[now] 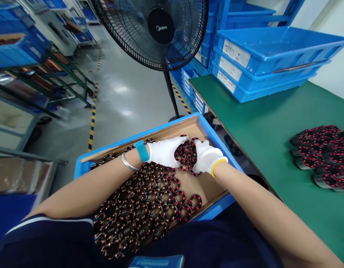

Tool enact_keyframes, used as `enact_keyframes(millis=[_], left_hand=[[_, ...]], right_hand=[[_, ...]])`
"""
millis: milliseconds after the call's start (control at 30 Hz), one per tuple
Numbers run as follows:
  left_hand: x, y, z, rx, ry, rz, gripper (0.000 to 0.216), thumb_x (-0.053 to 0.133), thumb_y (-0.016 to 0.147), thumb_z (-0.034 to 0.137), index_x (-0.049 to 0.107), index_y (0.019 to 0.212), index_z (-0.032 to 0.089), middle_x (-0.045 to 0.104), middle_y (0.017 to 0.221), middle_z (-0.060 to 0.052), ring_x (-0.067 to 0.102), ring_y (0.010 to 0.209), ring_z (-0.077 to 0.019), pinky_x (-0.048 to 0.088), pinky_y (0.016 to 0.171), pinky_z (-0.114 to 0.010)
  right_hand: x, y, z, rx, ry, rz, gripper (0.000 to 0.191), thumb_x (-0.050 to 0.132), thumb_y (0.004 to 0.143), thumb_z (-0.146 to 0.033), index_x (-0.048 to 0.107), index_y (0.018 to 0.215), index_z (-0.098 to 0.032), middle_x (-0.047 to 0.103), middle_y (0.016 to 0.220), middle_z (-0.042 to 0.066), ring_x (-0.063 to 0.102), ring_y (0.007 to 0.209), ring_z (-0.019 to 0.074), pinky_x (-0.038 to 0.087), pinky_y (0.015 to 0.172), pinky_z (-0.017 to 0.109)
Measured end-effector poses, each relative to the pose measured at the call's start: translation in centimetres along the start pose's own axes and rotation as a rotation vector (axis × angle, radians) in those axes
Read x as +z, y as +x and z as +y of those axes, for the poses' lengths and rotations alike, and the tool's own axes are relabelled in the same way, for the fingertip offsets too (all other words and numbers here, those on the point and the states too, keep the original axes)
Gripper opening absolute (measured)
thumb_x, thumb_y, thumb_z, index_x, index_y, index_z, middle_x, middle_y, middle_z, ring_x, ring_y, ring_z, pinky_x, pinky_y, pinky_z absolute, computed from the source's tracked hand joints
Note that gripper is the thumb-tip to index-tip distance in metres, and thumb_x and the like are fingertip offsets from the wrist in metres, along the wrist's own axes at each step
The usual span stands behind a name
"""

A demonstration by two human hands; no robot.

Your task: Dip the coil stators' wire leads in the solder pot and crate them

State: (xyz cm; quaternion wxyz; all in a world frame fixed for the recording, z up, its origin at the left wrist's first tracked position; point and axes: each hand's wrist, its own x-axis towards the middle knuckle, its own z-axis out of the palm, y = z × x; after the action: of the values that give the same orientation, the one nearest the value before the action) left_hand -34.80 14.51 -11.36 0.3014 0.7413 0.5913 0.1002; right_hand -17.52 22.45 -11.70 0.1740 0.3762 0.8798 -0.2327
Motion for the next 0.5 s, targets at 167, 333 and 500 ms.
enact_keyframes(millis=[167, 333, 500], left_hand=[[0.1, -0.7, 0.1, -0.074, -0.036, 0.087, 0.089, 0.078, 0.058, 0.052, 0.038, 0.129, 0.017, 0.057, 0.120, -0.012, 0.059, 0.108, -0.0286, 0.047, 0.097, -0.040], [-1.0, -1.8, -0.7, -0.110, 0.072, -0.081, 0.055, 0.071, 0.066, 0.040, 0.051, 0.113, 0.017, 0.059, 0.114, -0.009, 0.060, 0.104, -0.0259, 0.048, 0.094, -0.036], [-2.6, -1.7, -0.5, -0.097, 0.159, -0.275, 0.052, 0.061, 0.071, 0.023, 0.050, 0.122, 0.018, 0.050, 0.133, -0.011, 0.053, 0.120, -0.0274, 0.043, 0.103, -0.038]], right_hand=[[-0.3, -0.1, -0.4, -0.006, 0.003, -0.020, 0.099, 0.083, 0.043, -0.038, 0.038, 0.129, -0.024, 0.045, 0.122, 0.015, 0.065, 0.098, 0.0302, 0.054, 0.080, 0.041], [-0.2, -0.4, 0.0, -0.031, 0.011, -0.004, 0.089, 0.081, 0.047, -0.039, 0.042, 0.126, -0.025, 0.046, 0.120, 0.013, 0.065, 0.096, 0.0293, 0.055, 0.077, 0.040], [-0.2, -0.4, 0.1, -0.045, 0.008, 0.002, 0.090, 0.081, 0.048, -0.039, 0.041, 0.127, -0.025, 0.046, 0.118, 0.013, 0.065, 0.096, 0.0298, 0.055, 0.076, 0.040]])
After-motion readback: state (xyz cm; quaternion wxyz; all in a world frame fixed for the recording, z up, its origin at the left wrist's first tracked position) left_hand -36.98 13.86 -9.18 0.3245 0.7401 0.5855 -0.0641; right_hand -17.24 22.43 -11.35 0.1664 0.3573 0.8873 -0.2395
